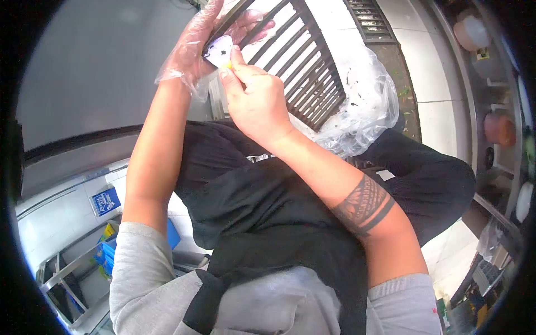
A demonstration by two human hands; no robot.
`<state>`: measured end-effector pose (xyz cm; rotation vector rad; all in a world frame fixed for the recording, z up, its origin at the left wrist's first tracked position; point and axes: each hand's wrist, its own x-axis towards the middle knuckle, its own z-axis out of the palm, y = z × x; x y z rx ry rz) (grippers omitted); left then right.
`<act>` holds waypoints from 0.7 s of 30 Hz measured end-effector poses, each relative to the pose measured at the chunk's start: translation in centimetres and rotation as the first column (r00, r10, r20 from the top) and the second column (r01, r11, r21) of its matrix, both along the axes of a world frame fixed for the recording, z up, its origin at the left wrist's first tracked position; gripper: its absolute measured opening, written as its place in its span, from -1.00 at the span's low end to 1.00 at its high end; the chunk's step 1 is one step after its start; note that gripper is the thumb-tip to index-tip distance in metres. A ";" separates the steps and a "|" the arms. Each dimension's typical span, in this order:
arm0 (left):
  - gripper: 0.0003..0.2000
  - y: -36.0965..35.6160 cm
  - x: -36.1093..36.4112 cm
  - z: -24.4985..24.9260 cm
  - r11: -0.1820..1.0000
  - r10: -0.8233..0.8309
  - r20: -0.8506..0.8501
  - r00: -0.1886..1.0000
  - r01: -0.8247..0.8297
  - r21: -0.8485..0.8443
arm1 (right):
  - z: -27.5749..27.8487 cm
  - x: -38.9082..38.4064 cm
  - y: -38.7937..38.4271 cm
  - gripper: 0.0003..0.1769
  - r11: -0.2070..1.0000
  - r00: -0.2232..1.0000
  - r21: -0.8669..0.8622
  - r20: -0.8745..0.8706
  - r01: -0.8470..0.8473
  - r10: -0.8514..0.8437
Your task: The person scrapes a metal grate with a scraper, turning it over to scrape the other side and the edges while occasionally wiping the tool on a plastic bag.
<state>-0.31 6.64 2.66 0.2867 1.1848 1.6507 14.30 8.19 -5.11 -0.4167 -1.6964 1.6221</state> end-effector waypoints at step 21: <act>-0.24 0.0 1.6 1.6 0.999 -0.051 0.078 0.996 0.050 0.013 | 2.2 9.0 6.8 -0.46 0.944 0.882 0.165 0.429 -0.287 0.193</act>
